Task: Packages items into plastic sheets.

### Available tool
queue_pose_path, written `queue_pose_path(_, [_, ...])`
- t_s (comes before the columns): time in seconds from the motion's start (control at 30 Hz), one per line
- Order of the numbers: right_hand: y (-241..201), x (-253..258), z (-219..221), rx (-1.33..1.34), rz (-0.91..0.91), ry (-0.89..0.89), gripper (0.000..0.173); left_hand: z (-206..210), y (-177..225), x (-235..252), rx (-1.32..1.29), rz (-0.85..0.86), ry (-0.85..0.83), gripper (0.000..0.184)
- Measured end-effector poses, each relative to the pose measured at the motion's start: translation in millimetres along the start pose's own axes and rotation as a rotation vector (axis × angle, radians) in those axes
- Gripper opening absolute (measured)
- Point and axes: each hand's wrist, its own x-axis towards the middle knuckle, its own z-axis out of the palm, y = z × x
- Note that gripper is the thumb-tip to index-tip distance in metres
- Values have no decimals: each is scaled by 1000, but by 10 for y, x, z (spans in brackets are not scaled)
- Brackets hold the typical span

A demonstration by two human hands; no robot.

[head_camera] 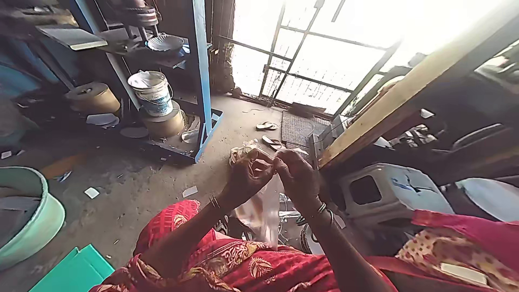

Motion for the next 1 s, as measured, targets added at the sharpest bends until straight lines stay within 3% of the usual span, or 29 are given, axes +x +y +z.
queue_pose_path(0.1, [-18,-3,-41,-42,69,-29,18,-15,-12,19,33,21,2,18])
queue_pose_path(0.4, [-100,-24,-50,-196,49,4,24,-42,-24,52,19,78,41,17])
queue_pose_path(0.57, [-118,-54,-49,-204,36,19,24,77,89,33,-407,-229,133,13])
queue_pose_path(0.73, [-78,-65,-84,-197,32,15,23,125,50,61,-571,-336,216,14])
queue_pose_path(0.83, [-35,-73,-99,-175,12,15,22,92,68,90,-519,-333,161,17])
queue_pose_path(1.0, [-1,-110,-119,-186,-74,26,22,17,53,88,-131,-78,34,20])
